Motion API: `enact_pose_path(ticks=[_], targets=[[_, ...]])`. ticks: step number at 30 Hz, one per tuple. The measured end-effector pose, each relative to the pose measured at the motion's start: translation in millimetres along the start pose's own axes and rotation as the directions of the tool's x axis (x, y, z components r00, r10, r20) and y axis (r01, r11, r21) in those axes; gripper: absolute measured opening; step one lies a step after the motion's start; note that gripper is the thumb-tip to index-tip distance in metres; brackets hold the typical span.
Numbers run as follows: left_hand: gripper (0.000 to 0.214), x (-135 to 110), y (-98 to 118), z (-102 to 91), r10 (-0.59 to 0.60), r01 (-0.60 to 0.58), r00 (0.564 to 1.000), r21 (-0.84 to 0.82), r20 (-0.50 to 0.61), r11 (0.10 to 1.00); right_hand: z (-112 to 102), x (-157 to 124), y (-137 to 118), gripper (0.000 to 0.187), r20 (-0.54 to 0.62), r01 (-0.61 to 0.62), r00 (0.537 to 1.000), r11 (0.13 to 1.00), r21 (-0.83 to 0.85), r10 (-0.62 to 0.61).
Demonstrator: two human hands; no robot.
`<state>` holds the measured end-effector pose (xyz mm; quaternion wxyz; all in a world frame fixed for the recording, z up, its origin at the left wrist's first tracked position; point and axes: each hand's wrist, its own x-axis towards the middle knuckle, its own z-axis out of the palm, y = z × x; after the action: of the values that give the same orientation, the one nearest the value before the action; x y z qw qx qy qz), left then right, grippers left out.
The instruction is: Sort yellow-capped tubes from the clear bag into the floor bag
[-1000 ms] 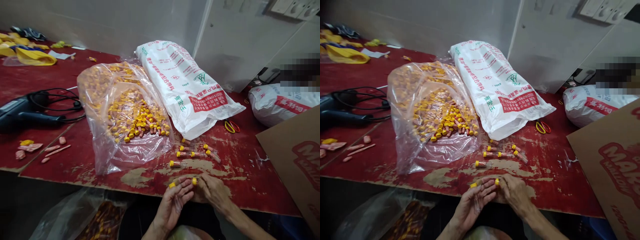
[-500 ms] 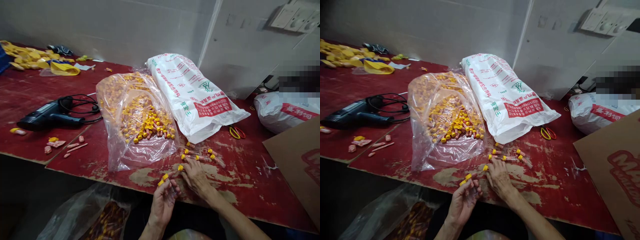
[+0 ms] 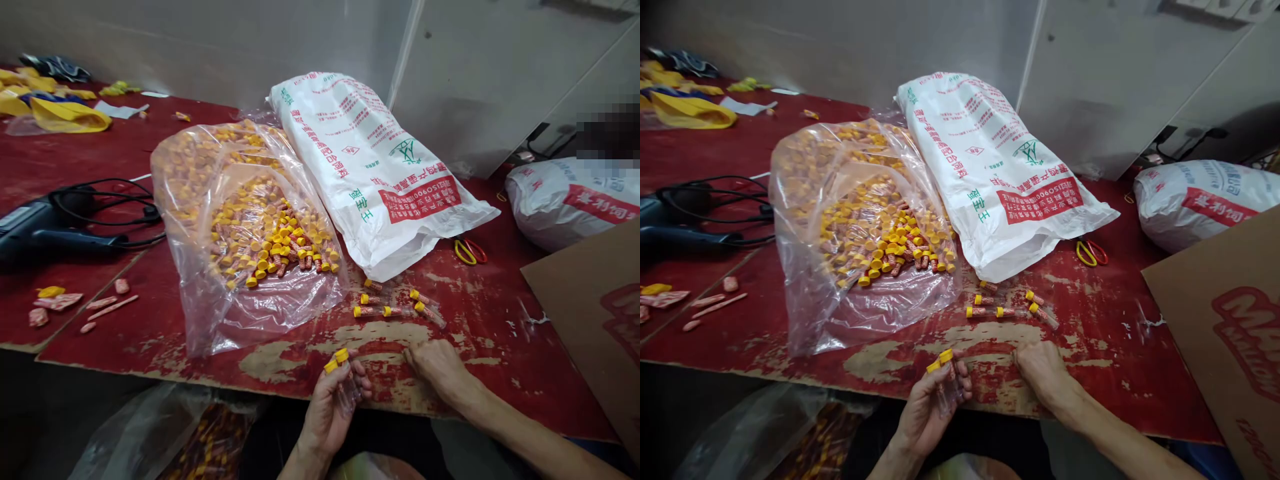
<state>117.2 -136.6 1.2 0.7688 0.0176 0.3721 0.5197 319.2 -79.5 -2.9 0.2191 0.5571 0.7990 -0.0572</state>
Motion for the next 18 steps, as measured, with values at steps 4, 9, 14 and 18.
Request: enact_pose_path(ticks=[4, 9, 14, 18], targets=[[0.032, 7.0, -1.8, 7.5, -0.03, 0.029, 0.999, 0.024, 0.018, 0.999, 2.4, -1.3, 1.8, 0.026, -0.032, 0.01, 0.999, 1.0, 0.027, -0.009], [0.023, 7.0, -7.9, 9.5, -0.043, 0.043, 0.999, 0.021, 0.031, 0.999, 11.9, -3.3, 12.1, 0.021, -0.143, 0.031, 0.99, 0.992, 0.119, -0.014], [0.027, 3.1, -8.6, 2.5, -0.089, 0.098, 0.994, -0.151, 0.061, 0.984, 19.8, -16.6, -23.5, 0.03, -0.579, 0.231, 0.809, 0.851, 0.473, 0.102], [0.03, 1.7, -7.6, 2.3, -0.068, 0.071, 0.997, -0.213, 0.022, 0.974, 11.0, -22.8, -60.8, 0.023, -0.733, 0.456, 0.673, 0.728, 0.512, 0.094]])
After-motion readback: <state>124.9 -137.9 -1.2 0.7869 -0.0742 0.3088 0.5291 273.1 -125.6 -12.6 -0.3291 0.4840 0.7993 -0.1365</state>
